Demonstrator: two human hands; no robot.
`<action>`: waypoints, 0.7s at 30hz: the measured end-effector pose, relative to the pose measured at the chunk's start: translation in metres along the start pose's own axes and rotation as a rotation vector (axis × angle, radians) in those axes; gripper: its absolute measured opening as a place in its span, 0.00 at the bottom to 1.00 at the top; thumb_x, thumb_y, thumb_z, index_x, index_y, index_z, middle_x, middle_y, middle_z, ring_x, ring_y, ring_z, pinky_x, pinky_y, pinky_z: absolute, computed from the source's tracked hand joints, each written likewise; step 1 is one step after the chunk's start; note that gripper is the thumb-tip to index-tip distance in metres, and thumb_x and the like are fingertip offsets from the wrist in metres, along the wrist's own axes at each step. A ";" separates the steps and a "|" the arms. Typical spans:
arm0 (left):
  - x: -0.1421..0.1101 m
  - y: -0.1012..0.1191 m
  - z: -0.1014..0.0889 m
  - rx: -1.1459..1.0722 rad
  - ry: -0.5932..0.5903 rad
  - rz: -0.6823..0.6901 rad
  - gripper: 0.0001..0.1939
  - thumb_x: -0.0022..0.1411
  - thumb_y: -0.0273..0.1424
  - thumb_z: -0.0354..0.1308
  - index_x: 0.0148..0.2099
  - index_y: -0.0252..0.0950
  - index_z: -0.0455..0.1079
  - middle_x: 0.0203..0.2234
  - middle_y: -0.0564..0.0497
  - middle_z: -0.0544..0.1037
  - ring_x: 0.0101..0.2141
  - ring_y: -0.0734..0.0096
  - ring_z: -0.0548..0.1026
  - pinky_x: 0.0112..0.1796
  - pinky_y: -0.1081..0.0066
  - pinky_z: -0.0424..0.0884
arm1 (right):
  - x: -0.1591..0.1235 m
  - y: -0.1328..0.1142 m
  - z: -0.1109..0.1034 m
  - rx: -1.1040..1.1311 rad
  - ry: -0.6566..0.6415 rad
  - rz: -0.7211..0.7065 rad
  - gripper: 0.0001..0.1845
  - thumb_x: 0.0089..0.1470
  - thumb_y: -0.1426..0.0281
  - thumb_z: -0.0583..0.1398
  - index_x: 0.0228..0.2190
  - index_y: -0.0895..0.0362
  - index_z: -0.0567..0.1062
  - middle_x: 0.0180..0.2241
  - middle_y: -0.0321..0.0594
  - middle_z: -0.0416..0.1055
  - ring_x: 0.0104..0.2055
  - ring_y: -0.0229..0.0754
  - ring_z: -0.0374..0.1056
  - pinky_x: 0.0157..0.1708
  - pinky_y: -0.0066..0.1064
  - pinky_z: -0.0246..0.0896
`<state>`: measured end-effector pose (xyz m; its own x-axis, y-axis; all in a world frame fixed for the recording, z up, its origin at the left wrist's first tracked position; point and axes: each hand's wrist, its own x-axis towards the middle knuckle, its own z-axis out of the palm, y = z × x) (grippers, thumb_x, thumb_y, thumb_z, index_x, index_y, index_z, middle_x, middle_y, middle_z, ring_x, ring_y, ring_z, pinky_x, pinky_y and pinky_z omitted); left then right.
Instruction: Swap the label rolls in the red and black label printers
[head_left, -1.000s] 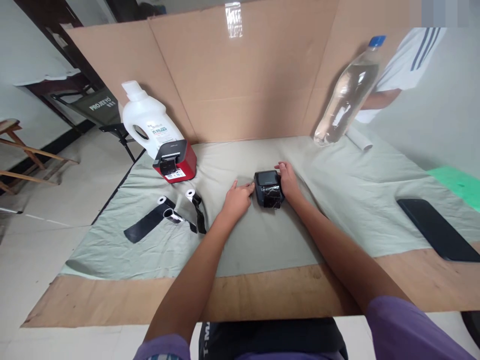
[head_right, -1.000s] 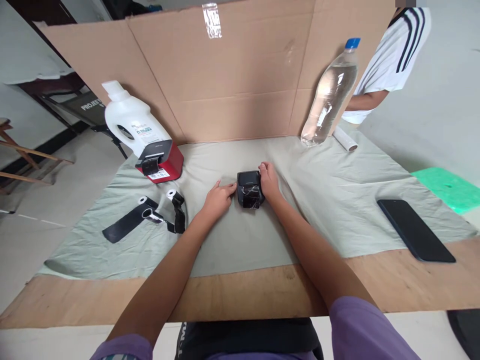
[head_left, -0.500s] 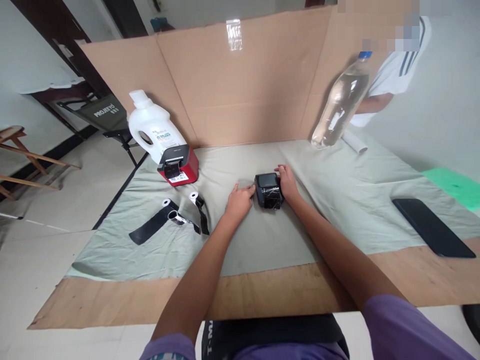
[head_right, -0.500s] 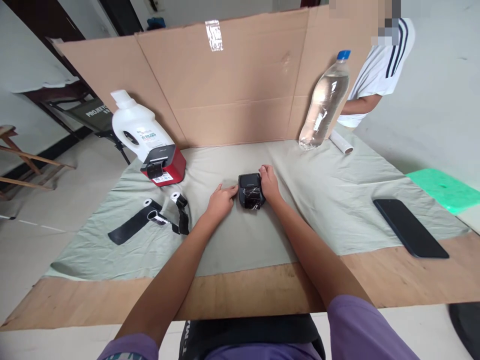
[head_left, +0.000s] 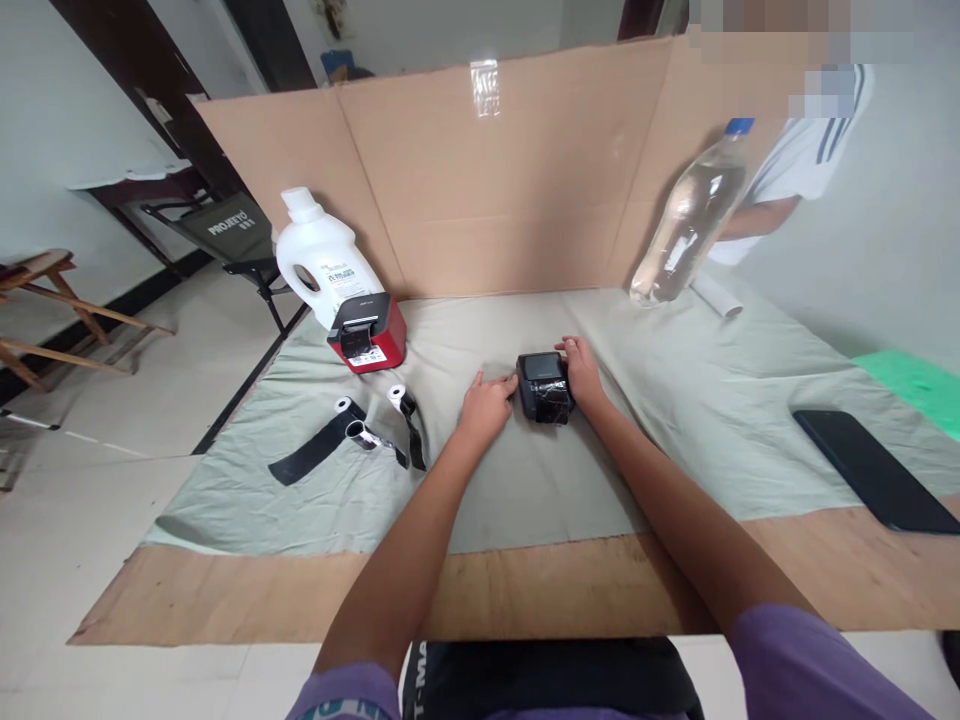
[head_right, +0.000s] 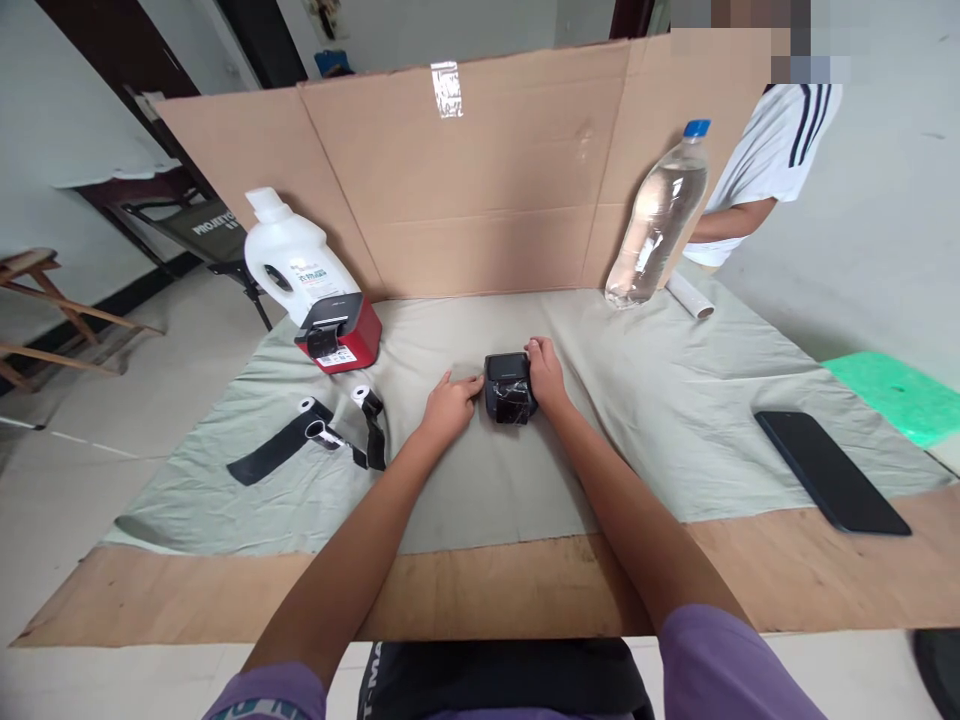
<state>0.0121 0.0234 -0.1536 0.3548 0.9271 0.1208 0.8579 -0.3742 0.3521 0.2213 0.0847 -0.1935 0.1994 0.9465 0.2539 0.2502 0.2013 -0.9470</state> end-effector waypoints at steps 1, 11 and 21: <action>0.000 0.000 0.000 -0.004 0.001 -0.001 0.34 0.60 0.15 0.47 0.65 0.41 0.71 0.59 0.47 0.77 0.61 0.64 0.72 0.71 0.57 0.47 | 0.000 -0.001 0.000 0.008 0.020 0.006 0.30 0.60 0.41 0.47 0.46 0.51 0.70 0.47 0.43 0.74 0.47 0.49 0.71 0.50 0.43 0.66; 0.000 -0.006 0.006 -0.087 0.014 -0.020 0.36 0.59 0.14 0.46 0.65 0.43 0.71 0.61 0.50 0.75 0.64 0.65 0.70 0.70 0.55 0.50 | -0.001 -0.004 0.002 0.033 0.044 0.015 0.27 0.60 0.43 0.50 0.43 0.51 0.70 0.44 0.41 0.74 0.45 0.48 0.70 0.49 0.42 0.64; -0.002 -0.001 0.004 -0.032 0.019 -0.021 0.35 0.60 0.14 0.47 0.66 0.41 0.70 0.60 0.47 0.76 0.63 0.63 0.71 0.70 0.55 0.50 | -0.001 -0.005 0.002 0.028 0.048 0.009 0.27 0.60 0.43 0.50 0.44 0.51 0.71 0.44 0.42 0.74 0.45 0.49 0.70 0.50 0.44 0.64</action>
<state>0.0122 0.0219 -0.1574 0.3296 0.9351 0.1305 0.8527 -0.3541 0.3839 0.2179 0.0830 -0.1891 0.2468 0.9354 0.2533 0.2213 0.2001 -0.9545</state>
